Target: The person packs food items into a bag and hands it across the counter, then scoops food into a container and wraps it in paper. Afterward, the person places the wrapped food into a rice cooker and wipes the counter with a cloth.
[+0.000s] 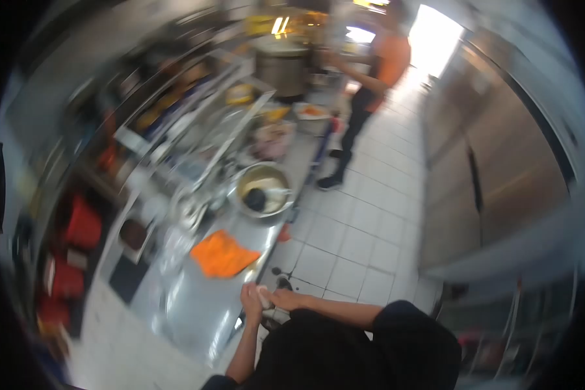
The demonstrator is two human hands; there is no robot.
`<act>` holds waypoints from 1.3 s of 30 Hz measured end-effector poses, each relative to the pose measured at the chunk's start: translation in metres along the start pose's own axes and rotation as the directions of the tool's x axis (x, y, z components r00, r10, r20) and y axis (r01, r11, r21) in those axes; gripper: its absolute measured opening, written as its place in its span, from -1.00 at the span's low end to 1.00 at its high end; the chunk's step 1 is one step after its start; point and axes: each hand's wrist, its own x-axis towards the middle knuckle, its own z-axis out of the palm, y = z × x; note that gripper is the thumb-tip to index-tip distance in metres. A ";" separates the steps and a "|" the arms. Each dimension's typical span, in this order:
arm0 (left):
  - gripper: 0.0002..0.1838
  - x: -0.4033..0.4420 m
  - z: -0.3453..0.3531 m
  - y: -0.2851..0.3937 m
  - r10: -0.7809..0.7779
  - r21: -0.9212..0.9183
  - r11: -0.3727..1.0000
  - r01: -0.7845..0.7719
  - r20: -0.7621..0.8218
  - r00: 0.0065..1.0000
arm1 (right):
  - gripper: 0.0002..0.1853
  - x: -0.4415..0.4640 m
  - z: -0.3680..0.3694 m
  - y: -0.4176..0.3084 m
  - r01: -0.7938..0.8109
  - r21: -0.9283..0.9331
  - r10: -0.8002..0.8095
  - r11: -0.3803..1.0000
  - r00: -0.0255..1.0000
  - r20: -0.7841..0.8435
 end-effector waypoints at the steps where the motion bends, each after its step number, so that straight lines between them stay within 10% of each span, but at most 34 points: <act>1: -0.68 0.004 0.010 -0.005 -0.102 -0.025 0.994 0.105 0.093 0.990 | 0.04 -0.019 -0.010 0.001 0.036 0.141 -0.034 0.989 0.999 -0.014; 9: -0.64 0.006 0.157 0.026 -0.196 0.086 0.981 0.176 0.422 0.885 | -0.01 -0.059 -0.068 0.123 0.079 0.705 0.111 0.704 0.970 -0.219; 14: -0.58 0.009 0.309 0.003 -0.236 0.191 0.969 0.155 0.540 0.808 | -0.13 -0.109 -0.161 0.211 0.162 0.643 0.171 0.748 0.890 -0.423; 17: -0.48 -0.007 0.405 0.040 -0.029 0.351 0.893 -0.282 0.670 0.742 | -0.20 -0.171 -0.231 0.231 0.078 0.655 0.339 0.752 0.806 -0.485; 22: -0.45 -0.016 0.540 0.052 -0.217 0.502 0.756 -0.419 0.798 0.563 | -0.22 -0.199 -0.283 0.332 0.201 0.736 0.417 0.647 0.714 -0.562; 24: -0.45 -0.014 0.588 0.050 -0.566 0.546 0.818 0.180 0.712 0.415 | -0.23 -0.210 -0.294 0.355 0.305 0.776 0.440 0.553 0.684 -0.582; 26: -0.50 -0.009 0.613 0.046 -0.637 0.442 0.571 0.691 0.770 0.034 | -0.26 -0.224 -0.314 0.381 0.461 0.831 0.423 0.311 0.716 -0.555; 32: -0.54 0.011 0.718 0.048 -0.522 0.539 0.246 0.806 0.774 -0.359 | -0.34 -0.254 -0.426 0.489 0.493 0.796 0.576 0.351 0.556 -0.599; 37: -0.51 0.066 0.851 0.051 -0.506 0.643 0.184 0.744 0.711 -0.489 | -0.61 -0.309 -0.553 0.574 0.787 0.598 0.648 -0.149 0.535 -0.542; 39: -0.51 0.095 0.907 0.075 -0.463 0.527 0.256 0.811 0.803 -0.375 | -0.71 -0.326 -0.601 0.620 0.863 0.347 0.680 -0.368 0.504 -0.533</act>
